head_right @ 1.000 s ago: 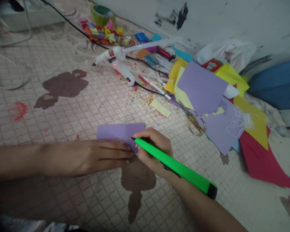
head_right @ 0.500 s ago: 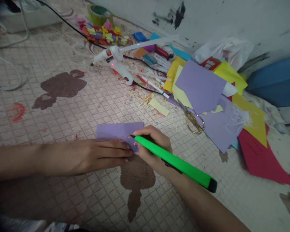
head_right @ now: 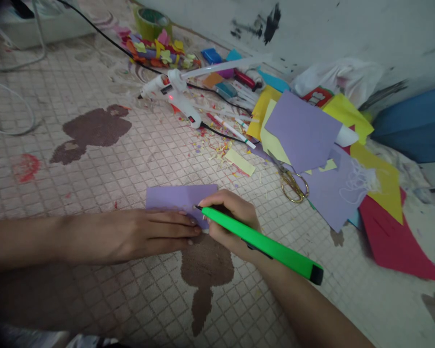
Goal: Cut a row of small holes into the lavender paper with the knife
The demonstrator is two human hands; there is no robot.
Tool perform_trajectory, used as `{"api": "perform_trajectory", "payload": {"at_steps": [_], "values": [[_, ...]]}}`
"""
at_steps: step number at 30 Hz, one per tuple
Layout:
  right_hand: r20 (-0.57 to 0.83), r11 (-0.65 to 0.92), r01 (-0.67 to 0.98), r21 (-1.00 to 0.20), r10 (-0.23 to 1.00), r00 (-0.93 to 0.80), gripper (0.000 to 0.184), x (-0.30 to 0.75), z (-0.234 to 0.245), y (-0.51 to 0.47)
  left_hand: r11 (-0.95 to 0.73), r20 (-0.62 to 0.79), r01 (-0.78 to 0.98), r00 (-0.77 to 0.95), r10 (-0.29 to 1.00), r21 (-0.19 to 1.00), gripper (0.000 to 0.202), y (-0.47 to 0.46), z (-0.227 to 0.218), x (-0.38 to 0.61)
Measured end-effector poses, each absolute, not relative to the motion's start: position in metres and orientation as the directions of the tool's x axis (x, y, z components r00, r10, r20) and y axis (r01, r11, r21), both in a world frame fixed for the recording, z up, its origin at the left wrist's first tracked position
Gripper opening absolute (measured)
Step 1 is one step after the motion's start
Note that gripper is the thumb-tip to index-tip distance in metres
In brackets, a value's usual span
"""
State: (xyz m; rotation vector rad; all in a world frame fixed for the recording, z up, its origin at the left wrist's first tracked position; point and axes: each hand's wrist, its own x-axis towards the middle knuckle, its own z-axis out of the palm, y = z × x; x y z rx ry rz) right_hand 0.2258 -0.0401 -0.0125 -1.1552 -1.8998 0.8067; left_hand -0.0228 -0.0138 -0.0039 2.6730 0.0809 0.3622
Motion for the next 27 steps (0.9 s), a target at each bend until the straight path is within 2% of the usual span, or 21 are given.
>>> {"api": "perform_trajectory", "payload": {"at_steps": [6, 8, 11, 13, 17, 27], "values": [[0.338, 0.513, 0.426, -0.745, 0.841, -0.422, 0.021, 0.2248, -0.0034, -0.0357, -0.894, 0.210, 0.004, 0.972, 0.110, 0.448, 0.044, -0.0130, -0.0051, -0.0230], [0.324, 0.489, 0.396, -0.777, 0.850, -0.415, 0.019, 0.2261, -0.0035, -0.0353, -0.889, 0.204, 0.002, 0.973, 0.107, 0.458, 0.044, -0.0127, -0.0041, -0.0231], [0.263, 0.361, 0.365, -0.858, 0.920, -0.292, 0.016, 0.2279, -0.0063, -0.0364, -0.871, 0.215, -0.005, 0.970, 0.115, 0.491, 0.044, -0.0122, -0.0027, -0.0230], [0.242, 0.328, 0.366, -0.871, 0.934, -0.262, 0.018, 0.2285, -0.0085, -0.0372, -0.852, 0.222, -0.003, 0.966, 0.132, 0.523, 0.043, -0.0121, -0.0023, -0.0230], [0.249, 0.365, 0.386, -0.847, 0.915, -0.318, 0.023, 0.2285, -0.0101, -0.0369, -0.833, 0.197, 0.010, 0.970, 0.143, 0.553, 0.041, -0.0124, -0.0029, -0.0229], [0.258, 0.402, 0.415, -0.816, 0.896, -0.361, 0.026, 0.2283, -0.0088, -0.0359, -0.867, 0.206, -0.003, 0.972, 0.115, 0.498, 0.043, -0.0119, -0.0022, -0.0222]]}}
